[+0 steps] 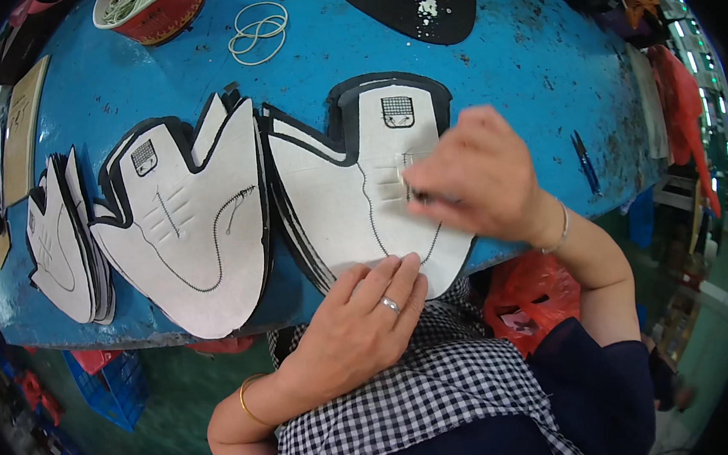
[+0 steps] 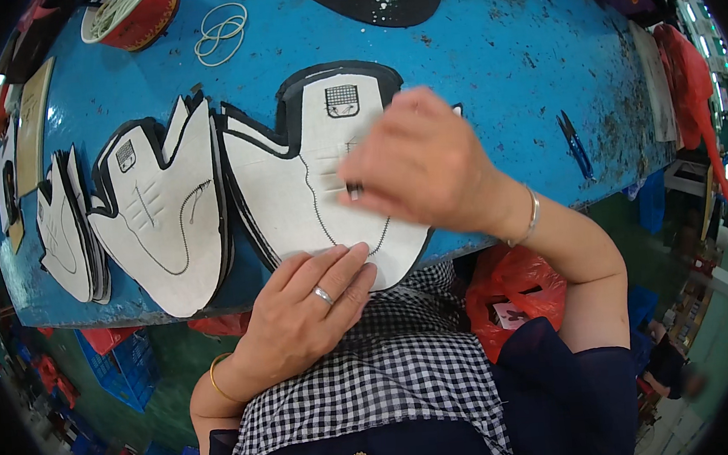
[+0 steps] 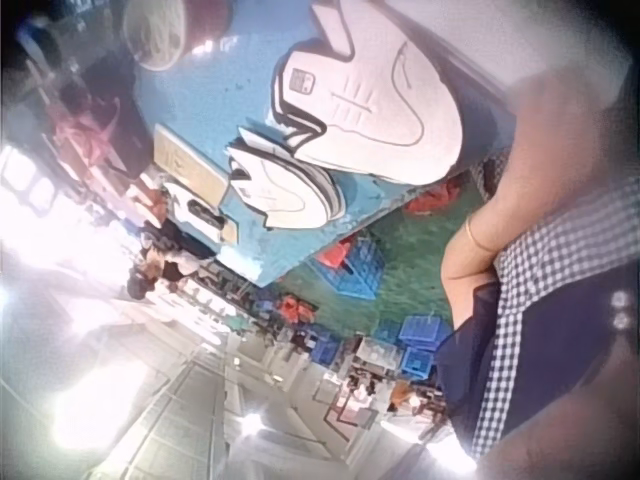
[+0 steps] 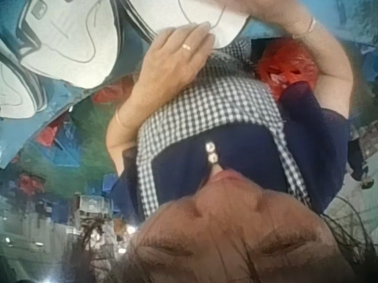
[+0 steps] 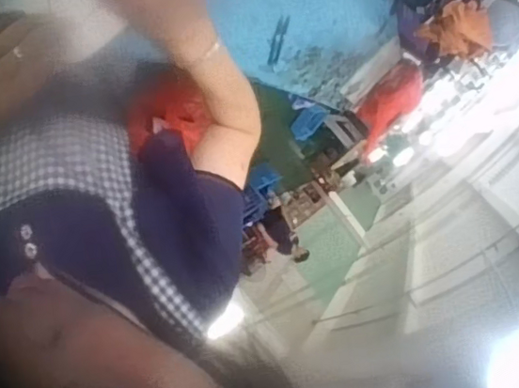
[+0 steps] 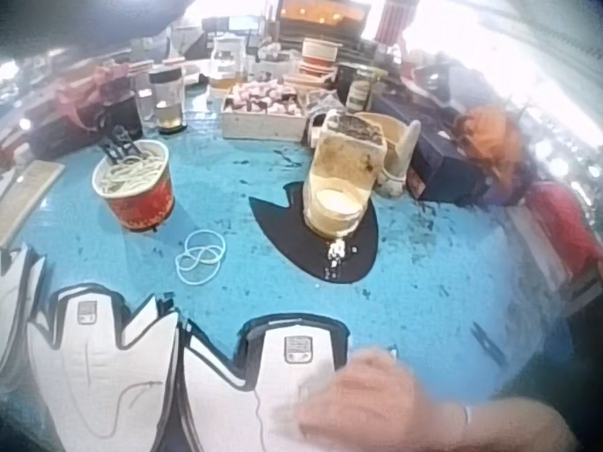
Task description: The person applies white adhesive to the center of several white shoe upper components using a small brush.
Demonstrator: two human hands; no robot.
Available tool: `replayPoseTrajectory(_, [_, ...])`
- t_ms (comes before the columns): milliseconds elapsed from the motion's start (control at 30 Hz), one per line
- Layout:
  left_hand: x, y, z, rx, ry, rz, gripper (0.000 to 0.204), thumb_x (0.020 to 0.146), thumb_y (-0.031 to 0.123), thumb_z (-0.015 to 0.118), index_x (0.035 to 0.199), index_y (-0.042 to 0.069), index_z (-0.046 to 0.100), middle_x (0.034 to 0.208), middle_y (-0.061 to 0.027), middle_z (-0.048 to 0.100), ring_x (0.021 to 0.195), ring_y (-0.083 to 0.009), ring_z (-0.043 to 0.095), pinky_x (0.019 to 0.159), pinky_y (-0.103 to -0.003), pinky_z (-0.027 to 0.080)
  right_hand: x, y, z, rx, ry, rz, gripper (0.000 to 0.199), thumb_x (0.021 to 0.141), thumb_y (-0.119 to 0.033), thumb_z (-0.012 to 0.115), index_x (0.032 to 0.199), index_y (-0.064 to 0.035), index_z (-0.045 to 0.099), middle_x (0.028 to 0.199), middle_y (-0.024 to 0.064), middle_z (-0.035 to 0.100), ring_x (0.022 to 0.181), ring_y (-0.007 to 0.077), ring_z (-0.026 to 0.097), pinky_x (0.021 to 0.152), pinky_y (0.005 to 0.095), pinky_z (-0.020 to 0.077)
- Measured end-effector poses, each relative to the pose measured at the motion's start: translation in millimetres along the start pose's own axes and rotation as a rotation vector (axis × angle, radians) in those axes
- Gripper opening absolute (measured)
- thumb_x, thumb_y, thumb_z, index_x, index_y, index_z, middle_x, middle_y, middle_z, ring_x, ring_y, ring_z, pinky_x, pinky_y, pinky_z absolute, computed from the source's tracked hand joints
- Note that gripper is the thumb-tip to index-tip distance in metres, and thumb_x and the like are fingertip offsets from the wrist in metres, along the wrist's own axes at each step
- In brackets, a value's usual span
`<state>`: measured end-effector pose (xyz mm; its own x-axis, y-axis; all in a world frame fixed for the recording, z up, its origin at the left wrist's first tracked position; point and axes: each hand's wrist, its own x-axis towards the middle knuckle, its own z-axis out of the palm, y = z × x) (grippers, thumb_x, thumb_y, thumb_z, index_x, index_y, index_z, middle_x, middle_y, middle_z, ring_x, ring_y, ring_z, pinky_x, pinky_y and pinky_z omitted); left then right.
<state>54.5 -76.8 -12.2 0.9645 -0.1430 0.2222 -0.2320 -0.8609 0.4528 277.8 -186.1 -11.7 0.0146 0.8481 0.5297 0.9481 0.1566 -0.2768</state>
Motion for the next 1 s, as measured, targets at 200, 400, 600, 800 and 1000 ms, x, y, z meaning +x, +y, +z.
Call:
replayPoseTrajectory(200, [9, -1, -7, -0.007, 0.026, -0.055, 0.040, 0.078, 0.007, 0.064, 0.117, 0.001, 0.068, 0.104, -0.0089, 0.063, 0.091, -0.0209, 0.062, 0.080, -0.034, 0.050, 5, 12, -20, 0.249, 0.005, 0.231, 0.023, 0.076, -0.014, 0.084, 0.095, -0.0084, 0.072, 0.087, 0.0043, 0.069, 0.075, 0.0187, 0.062, 0.072, 0.0317, 0.0497])
replayPoseTrajectory(400, [22, -9, -32, 0.124, 0.260, 0.118, 0.036, 0.073, 0.010, 0.063, 0.107, 0.001, 0.074, 0.077, -0.0003, 0.051, 0.070, -0.0128, 0.055, 0.072, -0.030, 0.047, 54, 148, -16, 0.307, 0.396, 0.626, 0.015, 0.096, -0.014, 0.068, 0.104, -0.0017, 0.067, 0.098, 0.0060, 0.068, 0.088, 0.0150, 0.063, 0.081, 0.0292, 0.0507])
replayPoseTrajectory(600, [-33, 4, -89, 0.404, 0.561, -0.137, 0.038, 0.064, 0.020, 0.073, 0.102, 0.023, 0.078, 0.076, 0.0040, 0.051, 0.072, -0.0137, 0.056, 0.078, -0.037, 0.043, 75, 187, -12, -0.109, 0.355, 0.535, 0.018, 0.089, -0.016, 0.076, 0.096, -0.0017, 0.069, 0.088, 0.0058, 0.062, 0.076, 0.0157, 0.059, 0.069, 0.0295, 0.0477])
replayPoseTrajectory(800, [-68, -54, -74, 0.456, 0.273, -0.430, 0.042, 0.067, 0.025, 0.081, 0.108, 0.014, 0.076, 0.090, -0.0029, 0.060, 0.083, -0.0223, 0.060, 0.082, -0.044, 0.046, 65, 166, -28, -0.367, 0.241, 0.313, 0.016, 0.089, -0.015, 0.075, 0.094, -0.0017, 0.069, 0.088, 0.0051, 0.063, 0.078, 0.0144, 0.059, 0.072, 0.0283, 0.0476])
replayPoseTrajectory(1000, [-30, -25, -28, -0.186, 0.158, -0.141, 0.042, 0.076, 0.026, 0.081, 0.113, 0.008, 0.072, 0.126, -0.0100, 0.065, 0.112, -0.0268, 0.064, 0.091, -0.038, 0.049, 28, 114, -42, 0.394, 0.161, 0.555, 0.013, 0.101, -0.010, 0.061, 0.110, -0.0008, 0.064, 0.106, 0.0077, 0.071, 0.098, 0.0135, 0.067, 0.090, 0.0271, 0.0531])
